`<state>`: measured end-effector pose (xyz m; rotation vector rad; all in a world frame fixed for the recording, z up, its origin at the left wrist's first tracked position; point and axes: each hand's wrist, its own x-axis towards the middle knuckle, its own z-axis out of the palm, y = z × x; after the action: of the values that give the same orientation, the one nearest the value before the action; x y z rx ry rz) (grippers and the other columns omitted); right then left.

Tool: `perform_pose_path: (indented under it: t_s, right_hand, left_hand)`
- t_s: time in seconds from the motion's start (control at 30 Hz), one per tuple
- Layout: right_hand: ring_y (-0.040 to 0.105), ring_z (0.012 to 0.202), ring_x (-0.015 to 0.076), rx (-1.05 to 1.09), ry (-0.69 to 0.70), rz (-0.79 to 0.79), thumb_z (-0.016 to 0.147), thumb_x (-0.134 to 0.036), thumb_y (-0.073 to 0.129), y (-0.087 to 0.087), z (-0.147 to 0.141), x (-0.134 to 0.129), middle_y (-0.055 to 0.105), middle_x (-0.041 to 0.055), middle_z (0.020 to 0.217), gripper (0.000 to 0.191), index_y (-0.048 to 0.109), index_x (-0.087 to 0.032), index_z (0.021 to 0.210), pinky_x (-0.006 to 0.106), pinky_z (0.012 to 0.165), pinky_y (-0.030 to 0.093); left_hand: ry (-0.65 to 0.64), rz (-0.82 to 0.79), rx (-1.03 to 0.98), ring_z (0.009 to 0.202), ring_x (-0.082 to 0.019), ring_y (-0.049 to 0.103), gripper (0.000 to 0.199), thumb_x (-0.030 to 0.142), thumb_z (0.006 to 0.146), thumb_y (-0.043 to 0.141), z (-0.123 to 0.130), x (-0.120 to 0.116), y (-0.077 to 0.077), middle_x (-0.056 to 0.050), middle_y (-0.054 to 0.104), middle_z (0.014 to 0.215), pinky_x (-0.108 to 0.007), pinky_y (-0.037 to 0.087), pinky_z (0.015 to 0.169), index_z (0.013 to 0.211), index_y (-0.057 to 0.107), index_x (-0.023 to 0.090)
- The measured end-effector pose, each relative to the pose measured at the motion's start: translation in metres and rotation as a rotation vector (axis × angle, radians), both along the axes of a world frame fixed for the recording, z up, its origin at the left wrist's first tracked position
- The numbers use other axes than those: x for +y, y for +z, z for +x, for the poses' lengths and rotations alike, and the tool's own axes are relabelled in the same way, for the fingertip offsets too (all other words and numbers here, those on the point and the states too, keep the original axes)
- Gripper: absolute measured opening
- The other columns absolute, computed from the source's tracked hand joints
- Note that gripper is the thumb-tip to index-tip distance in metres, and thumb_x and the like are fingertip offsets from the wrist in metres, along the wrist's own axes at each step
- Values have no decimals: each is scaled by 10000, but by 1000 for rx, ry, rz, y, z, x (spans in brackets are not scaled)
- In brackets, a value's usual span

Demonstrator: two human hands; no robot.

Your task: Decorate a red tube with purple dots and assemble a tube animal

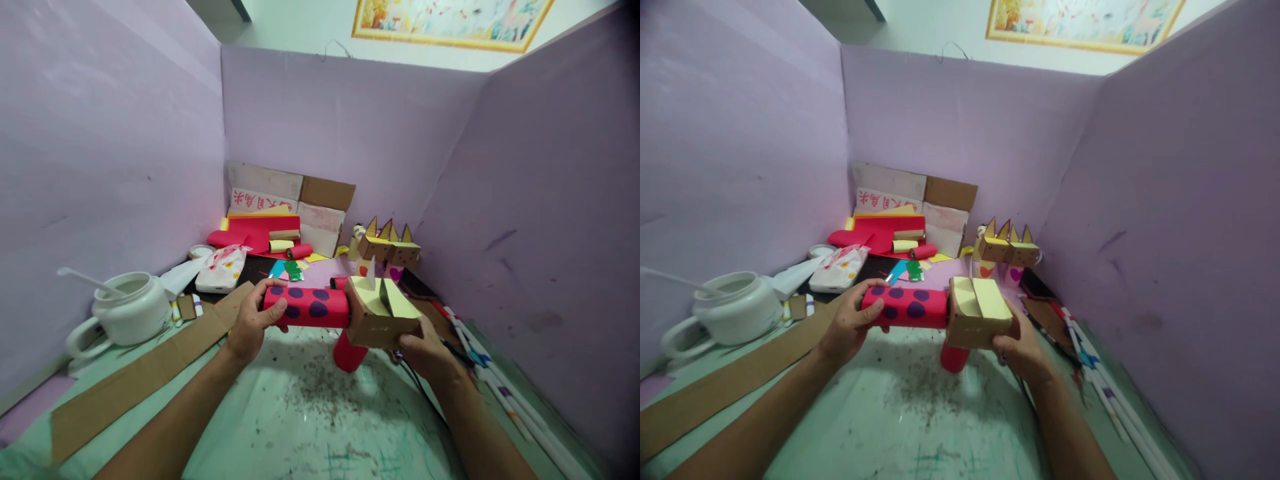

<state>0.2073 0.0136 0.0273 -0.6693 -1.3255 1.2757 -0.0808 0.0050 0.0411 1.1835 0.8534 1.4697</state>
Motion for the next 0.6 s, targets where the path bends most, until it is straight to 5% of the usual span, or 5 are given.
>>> perform_pose_path:
  t_s: [0.3,0.6]
  right_hand:
    - [740,855,343,8,0,-104,506,-490,857,1,4,-1,788,99,842,544,734,-252,980,396,699,606]
    - [715,941,352,-185,-41,-20,530,-620,813,7,3,-2,775,127,940,750,671,-236,1158,424,783,586]
  left_hand:
    - [-75,-330,-268,532,-161,606,340,203,678,705,7,12,-10,-51,673,759,-254,499,377,981,561,150]
    - [-95,-390,-312,502,-174,621,230,174,776,595,6,14,-15,-47,672,708,-254,497,371,1002,555,158]
